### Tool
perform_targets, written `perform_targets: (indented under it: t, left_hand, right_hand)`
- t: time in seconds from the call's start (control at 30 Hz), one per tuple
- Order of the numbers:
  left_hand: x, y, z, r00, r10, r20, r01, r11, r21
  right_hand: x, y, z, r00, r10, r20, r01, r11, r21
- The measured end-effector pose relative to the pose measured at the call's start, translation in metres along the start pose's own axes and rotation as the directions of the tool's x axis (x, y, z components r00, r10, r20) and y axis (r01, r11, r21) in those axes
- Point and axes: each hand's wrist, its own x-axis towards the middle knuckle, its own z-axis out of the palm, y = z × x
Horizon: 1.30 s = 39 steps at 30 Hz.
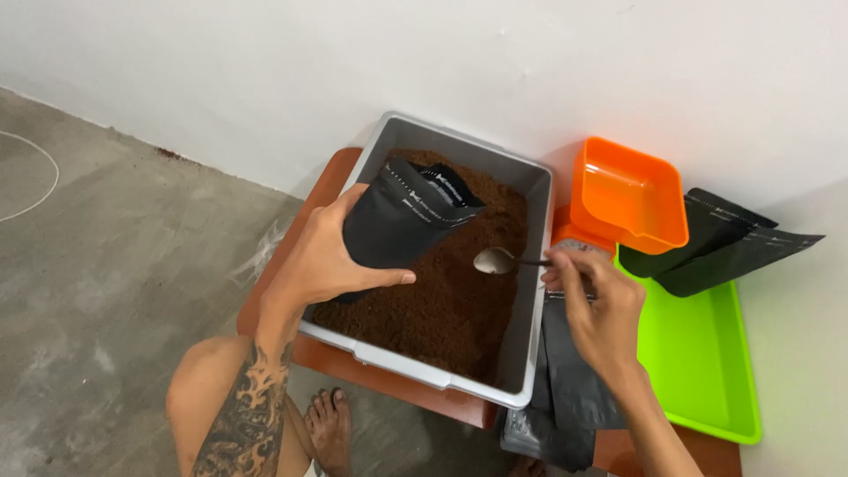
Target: The person is filling black resealable pouches with coffee grounds using a spoon and weighing them on an analog scale.
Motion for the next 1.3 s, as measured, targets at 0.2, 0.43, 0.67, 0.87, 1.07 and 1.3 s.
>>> perform_targets:
  t: [0.2,0.43,0.67,0.87,1.07,1.3]
  left_hand:
    - [-0.003,-0.013,0.010,0.993,0.117,-0.010,-0.117,0.992,-0.044]
    - [0.001,-0.006,0.022,0.979,0.186,-0.086,-0.193,0.977,-0.093]
    - [0.003,0.003,0.063,0.970,0.204,-0.136,-0.233,0.936,-0.264]
    - [0.027,0.009,0.087,0.958,0.251,-0.138,-0.282,0.912,-0.297]
    - [0.046,-0.001,0.081,0.961,0.256,-0.105,-0.277,0.898,-0.341]
    - [0.039,-0.019,0.060,0.963,0.175,-0.204,-0.230,0.929,-0.289]
  right_hand:
    - [-0.028,0.039,0.023,0.958,0.286,0.024,-0.287,0.954,0.085]
    - [-0.032,0.022,0.021,0.956,0.292,0.010,-0.290,0.953,-0.087]
    - [-0.013,-0.025,0.012,0.999,0.023,0.044,-0.030,0.982,0.187]
    - [0.014,-0.005,0.031,0.987,0.135,0.089,-0.159,0.912,0.378]
    - [0.040,0.008,0.040,0.986,0.159,-0.042,-0.124,0.885,0.448]
    - [0.034,0.023,0.049,0.967,0.239,-0.089,-0.167,0.857,0.488]
